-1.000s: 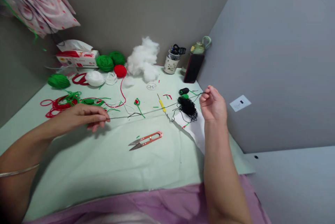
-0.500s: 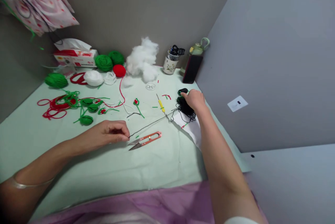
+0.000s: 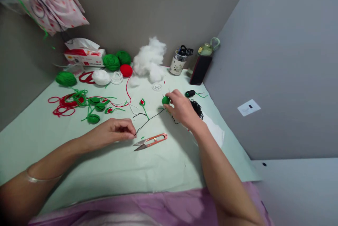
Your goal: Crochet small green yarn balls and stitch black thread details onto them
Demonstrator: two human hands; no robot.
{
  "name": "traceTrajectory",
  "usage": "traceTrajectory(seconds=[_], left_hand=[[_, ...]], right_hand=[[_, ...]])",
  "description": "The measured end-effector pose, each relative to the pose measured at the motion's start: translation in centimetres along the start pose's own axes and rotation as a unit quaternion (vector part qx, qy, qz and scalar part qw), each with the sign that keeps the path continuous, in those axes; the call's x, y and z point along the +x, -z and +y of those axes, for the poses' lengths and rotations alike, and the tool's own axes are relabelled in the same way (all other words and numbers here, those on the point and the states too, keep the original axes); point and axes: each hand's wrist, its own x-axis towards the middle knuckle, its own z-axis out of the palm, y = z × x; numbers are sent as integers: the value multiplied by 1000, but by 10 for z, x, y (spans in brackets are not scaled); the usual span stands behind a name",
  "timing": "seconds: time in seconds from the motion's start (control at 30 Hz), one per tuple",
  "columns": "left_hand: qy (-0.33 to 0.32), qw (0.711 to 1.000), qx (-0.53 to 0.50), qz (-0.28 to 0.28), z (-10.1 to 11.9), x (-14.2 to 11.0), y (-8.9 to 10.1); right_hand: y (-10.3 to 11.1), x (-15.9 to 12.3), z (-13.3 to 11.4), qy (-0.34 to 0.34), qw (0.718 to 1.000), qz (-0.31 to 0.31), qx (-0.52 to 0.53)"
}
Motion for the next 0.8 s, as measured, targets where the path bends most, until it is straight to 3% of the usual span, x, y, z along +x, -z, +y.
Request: traceTrajectory(seconds=[0.1,0.17,0.23,0.3,0.33,0.4,0.47,0.6,0.7,0.8], left_hand=[[-1,1000,4,-2,1,1,-5],[-12,1000,18,7,2,1,-7],[-31,999,22,38,4,-1,-7],[-46,995,19,86,4,-2,-5],[-50,992,18,111,4,-2,-3],[-48,989,15,139,3,-1,-1],[-40,989,-18,138,1,0,0],[-28,968,-215,131,0,4,-3],[-27,943,-285,172,-2,6,-6],[-60,953,-164,246,-11,8,-5]], right_hand=[[-3,-7,-32,-52,998,-11,26],[-3,-12,-55,-55,986,-13,159],[-3,-16,-76,-38,926,-111,359],[-5,-20,-90,-52,854,-198,478],[-7,-20,-93,-71,831,-211,509],[-12,-21,-93,-110,818,-197,530],[-16,-20,-89,-131,824,-176,523],[-27,-23,-88,-122,863,-121,475],[-39,-31,-97,-27,931,-43,360],[-48,-38,-104,101,971,-11,218]])
